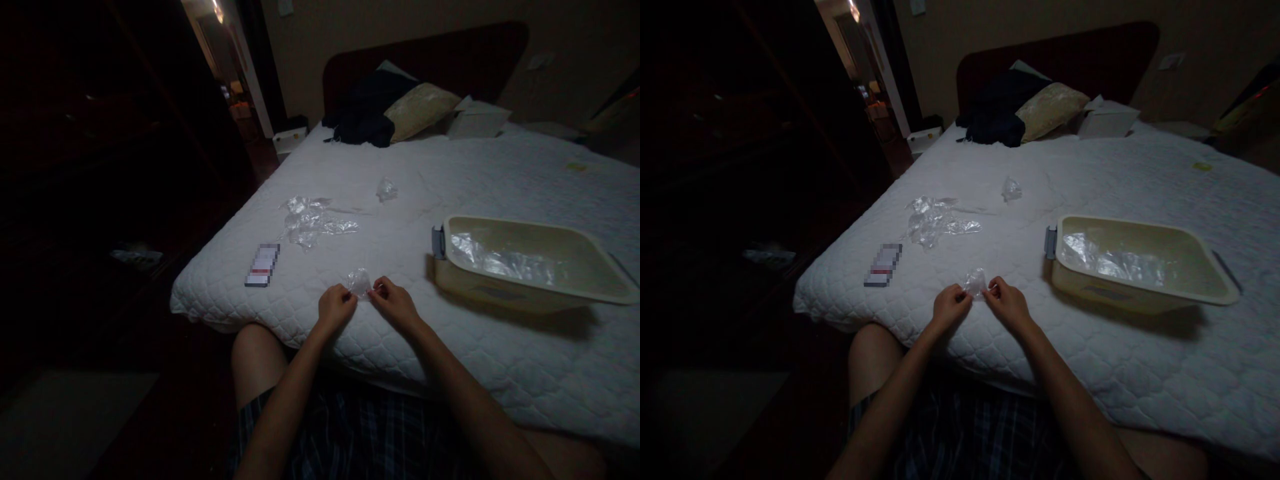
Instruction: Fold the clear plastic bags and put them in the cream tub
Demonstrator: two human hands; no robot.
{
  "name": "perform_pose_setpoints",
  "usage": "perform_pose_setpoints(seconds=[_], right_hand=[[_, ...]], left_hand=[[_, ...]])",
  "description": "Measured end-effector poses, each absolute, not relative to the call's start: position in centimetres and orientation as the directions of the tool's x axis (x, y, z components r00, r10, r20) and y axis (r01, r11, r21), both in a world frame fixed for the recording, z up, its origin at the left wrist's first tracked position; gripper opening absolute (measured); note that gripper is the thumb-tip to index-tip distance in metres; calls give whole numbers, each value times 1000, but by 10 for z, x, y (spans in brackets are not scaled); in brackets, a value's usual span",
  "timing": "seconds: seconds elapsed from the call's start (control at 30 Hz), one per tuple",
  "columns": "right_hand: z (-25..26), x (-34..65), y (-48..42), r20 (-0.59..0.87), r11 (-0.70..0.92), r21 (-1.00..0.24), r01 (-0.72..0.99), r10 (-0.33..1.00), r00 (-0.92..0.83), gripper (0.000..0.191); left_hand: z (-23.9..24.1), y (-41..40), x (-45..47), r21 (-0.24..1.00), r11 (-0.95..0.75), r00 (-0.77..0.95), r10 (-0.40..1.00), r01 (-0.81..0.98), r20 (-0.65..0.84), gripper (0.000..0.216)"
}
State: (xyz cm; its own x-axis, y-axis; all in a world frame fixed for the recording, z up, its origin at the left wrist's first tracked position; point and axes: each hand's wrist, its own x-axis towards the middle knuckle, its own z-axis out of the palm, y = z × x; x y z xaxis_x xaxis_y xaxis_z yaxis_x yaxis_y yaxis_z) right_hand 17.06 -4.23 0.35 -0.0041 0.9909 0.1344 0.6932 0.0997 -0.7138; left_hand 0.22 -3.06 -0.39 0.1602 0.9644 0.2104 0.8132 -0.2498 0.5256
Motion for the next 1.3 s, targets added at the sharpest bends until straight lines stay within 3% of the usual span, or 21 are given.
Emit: perform_pose_setpoints(seconds=[0.4, 0.53, 0.6, 0.7, 0.8, 0.9, 1.3], right_hand=[[9, 166, -32, 112, 79, -581, 810, 994, -16, 19], [8, 166, -29, 99, 80, -567, 820, 995, -28, 20], [7, 166, -28, 94, 80, -571, 817, 995, -32, 20], [6, 166, -28, 96, 78, -582, 810, 995, -27, 21], [5, 167, -29, 108, 78, -593, 801, 994, -17, 22], [3, 167, -30, 111, 76, -610, 788, 994, -10, 21], [-4, 171, -33, 179, 157, -717, 680, 983, -39, 26]], left_hand=[[-6, -32, 2, 645, -219, 127, 974, 732, 186, 16], [-11, -36, -4, 680, -314, 114, 939, 663, 323, 28], [-14, -40, -9, 621, -427, 131, 876, 658, 464, 27], [-16, -43, -16, 409, -625, 302, 725, 665, 618, 27], [-15, -39, -19, 228, -762, 502, 588, 606, 634, 34], [-14, -30, -19, 144, -814, 601, 522, 562, 605, 37], [-24, -23, -17, 264, -755, 550, 630, 600, 548, 26]])
